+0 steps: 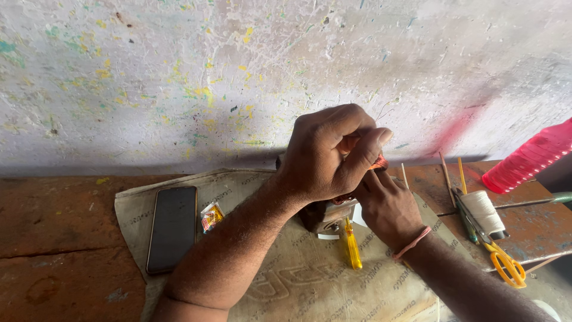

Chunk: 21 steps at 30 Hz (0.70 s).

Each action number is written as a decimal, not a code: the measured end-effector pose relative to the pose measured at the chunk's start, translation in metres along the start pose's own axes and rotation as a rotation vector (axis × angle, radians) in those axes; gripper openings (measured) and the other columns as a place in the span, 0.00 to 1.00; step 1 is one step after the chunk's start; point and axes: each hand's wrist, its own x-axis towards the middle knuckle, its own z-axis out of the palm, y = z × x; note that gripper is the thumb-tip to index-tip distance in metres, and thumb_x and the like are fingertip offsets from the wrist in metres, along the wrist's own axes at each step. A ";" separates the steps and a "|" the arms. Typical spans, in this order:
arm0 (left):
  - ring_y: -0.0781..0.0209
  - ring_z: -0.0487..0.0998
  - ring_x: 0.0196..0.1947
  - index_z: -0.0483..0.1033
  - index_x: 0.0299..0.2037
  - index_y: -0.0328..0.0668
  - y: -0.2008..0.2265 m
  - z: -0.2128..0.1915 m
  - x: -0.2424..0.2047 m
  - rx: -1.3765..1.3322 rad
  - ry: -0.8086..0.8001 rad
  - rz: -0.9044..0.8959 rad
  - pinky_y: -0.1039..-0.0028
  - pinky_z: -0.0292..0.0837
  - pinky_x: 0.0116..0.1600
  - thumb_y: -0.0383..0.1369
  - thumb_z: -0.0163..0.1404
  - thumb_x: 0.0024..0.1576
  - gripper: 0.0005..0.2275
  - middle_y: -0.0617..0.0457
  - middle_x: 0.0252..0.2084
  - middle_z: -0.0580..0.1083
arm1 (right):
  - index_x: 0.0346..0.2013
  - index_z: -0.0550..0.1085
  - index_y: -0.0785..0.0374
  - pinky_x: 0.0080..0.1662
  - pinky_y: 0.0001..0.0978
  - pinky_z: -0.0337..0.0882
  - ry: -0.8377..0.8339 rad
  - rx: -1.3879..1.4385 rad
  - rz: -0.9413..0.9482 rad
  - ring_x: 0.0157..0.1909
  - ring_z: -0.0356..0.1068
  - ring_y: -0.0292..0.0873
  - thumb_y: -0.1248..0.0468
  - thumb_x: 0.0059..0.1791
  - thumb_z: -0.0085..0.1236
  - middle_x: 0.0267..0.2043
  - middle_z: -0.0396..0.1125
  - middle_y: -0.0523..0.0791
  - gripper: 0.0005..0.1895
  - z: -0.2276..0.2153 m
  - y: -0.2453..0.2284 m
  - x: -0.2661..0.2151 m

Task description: The person works on an electric motor component, using a yellow tool to push and arrange copper windings within the metal frame and cutting a white strip with scissors.

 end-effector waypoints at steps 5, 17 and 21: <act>0.72 0.76 0.24 0.74 0.35 0.42 0.001 0.001 0.000 0.027 -0.011 0.008 0.80 0.71 0.29 0.35 0.54 0.67 0.09 0.58 0.28 0.74 | 0.39 0.77 0.65 0.33 0.39 0.78 -0.111 0.068 0.196 0.41 0.74 0.46 0.71 0.44 0.56 0.43 0.68 0.48 0.09 0.000 -0.001 0.005; 0.71 0.68 0.18 0.74 0.29 0.42 -0.122 -0.028 -0.006 -0.126 0.010 -0.463 0.77 0.64 0.24 0.39 0.54 0.62 0.12 0.59 0.19 0.70 | 0.54 0.74 0.66 0.36 0.34 0.79 0.204 0.209 0.118 0.44 0.76 0.47 0.77 0.50 0.47 0.54 0.73 0.52 0.19 0.022 -0.017 -0.037; 0.70 0.74 0.20 0.75 0.28 0.40 -0.169 -0.020 -0.023 -0.311 -0.012 -0.770 0.76 0.75 0.26 0.38 0.57 0.57 0.11 0.55 0.21 0.74 | 0.62 0.66 0.69 0.46 0.44 0.78 0.085 0.187 0.149 0.48 0.76 0.52 0.72 0.46 0.51 0.63 0.68 0.55 0.28 0.014 -0.028 -0.040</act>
